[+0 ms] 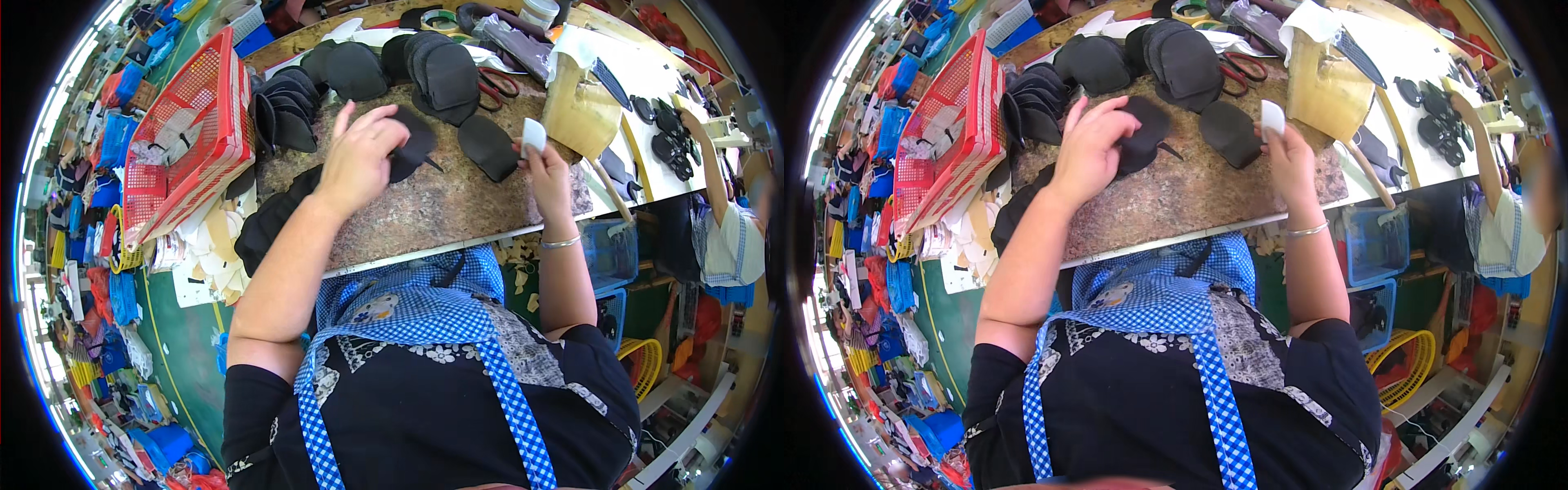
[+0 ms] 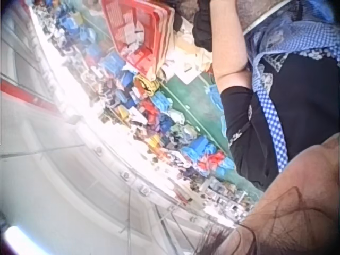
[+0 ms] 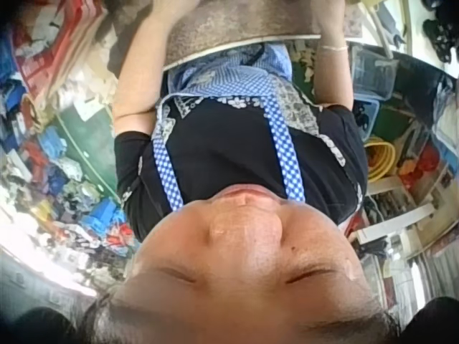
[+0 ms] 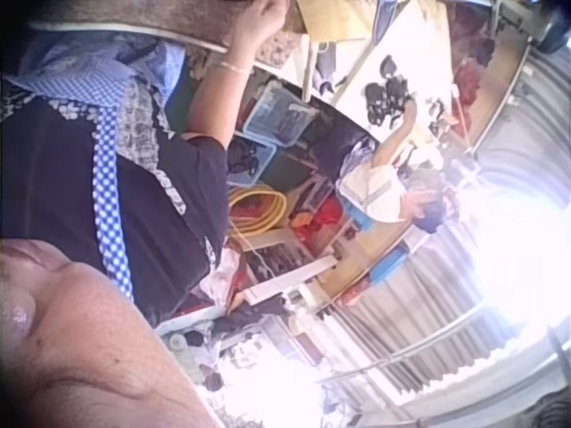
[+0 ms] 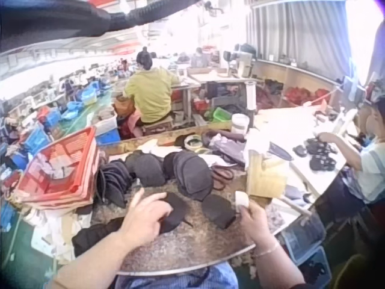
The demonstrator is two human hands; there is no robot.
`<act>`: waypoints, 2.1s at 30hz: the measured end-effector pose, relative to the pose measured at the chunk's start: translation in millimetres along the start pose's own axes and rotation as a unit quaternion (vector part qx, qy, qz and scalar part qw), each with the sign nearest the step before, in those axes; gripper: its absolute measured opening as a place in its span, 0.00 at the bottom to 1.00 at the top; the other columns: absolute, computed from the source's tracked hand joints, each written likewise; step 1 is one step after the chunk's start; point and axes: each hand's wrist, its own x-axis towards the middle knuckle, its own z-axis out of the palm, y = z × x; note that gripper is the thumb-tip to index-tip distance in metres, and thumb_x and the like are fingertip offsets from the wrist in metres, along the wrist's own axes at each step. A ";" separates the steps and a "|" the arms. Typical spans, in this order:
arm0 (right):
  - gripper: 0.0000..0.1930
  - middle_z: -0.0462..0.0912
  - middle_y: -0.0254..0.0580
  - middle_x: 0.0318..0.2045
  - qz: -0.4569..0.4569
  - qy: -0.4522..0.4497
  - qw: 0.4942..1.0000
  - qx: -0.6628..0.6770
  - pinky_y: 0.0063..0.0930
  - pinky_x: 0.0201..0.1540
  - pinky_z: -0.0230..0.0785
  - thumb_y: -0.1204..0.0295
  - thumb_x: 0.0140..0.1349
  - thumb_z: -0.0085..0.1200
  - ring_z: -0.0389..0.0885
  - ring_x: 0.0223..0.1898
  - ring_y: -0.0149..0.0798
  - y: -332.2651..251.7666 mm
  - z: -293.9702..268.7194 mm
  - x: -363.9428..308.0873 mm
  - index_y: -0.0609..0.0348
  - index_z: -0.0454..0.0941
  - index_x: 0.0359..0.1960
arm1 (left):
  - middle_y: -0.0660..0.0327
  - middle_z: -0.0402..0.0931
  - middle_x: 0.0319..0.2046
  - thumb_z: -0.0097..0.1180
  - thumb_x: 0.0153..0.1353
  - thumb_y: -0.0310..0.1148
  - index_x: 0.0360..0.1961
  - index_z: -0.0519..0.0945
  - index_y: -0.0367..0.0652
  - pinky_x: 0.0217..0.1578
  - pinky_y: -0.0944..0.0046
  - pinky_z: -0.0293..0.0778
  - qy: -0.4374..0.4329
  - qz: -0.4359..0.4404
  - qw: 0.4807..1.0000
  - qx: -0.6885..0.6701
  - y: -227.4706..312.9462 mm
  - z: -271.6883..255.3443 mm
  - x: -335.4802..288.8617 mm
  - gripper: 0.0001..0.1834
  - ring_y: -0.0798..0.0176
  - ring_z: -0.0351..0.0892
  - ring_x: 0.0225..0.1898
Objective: The worker is applying glue to small fabric/foam shoe components and stacking them as part of an assembly process.
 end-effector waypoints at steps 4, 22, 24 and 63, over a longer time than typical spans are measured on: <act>0.08 0.78 0.41 0.33 -0.042 -0.011 0.984 -0.173 0.20 0.33 0.69 0.77 0.57 0.51 0.77 0.32 0.30 -0.9 -24.8 -3.2 0.66 0.76 0.37 | 0.61 0.72 0.45 0.46 0.42 0.17 0.29 0.73 0.43 0.61 0.42 0.43 -0.231 -0.037 0.945 0.230 -13.5 -15.7 -11.3 0.12 0.55 0.58 0.60; 0.18 0.74 0.41 0.35 -0.347 -0.105 0.857 -0.366 0.34 0.42 0.69 0.84 0.39 0.52 0.73 0.41 0.45 3.6 -8.6 -41.8 0.61 0.77 0.37 | 0.55 0.75 0.37 0.48 0.49 0.29 0.30 0.80 0.38 0.58 0.45 0.53 -0.284 0.054 0.856 0.429 11.0 10.3 13.2 0.10 0.56 0.70 0.49; 0.18 0.73 0.41 0.32 -0.314 -0.114 0.868 -0.368 0.33 0.40 0.69 0.84 0.39 0.52 0.73 0.39 0.43 3.0 -8.9 -42.7 0.61 0.77 0.37 | 0.53 0.71 0.47 0.48 0.49 0.27 0.39 0.76 0.37 0.58 0.50 0.54 -0.155 0.147 0.948 0.235 16.7 33.2 17.4 0.15 0.57 0.66 0.54; 0.06 0.71 0.40 0.47 -0.027 -0.055 0.995 0.075 0.18 0.44 0.61 0.80 0.58 0.46 0.70 0.43 0.27 -19.1 -21.4 -44.4 0.67 0.75 0.33 | 0.53 0.74 0.42 0.54 0.49 0.30 0.35 0.73 0.40 0.51 0.52 0.64 -0.056 0.256 0.958 0.120 10.3 113.7 11.0 0.11 0.54 0.72 0.48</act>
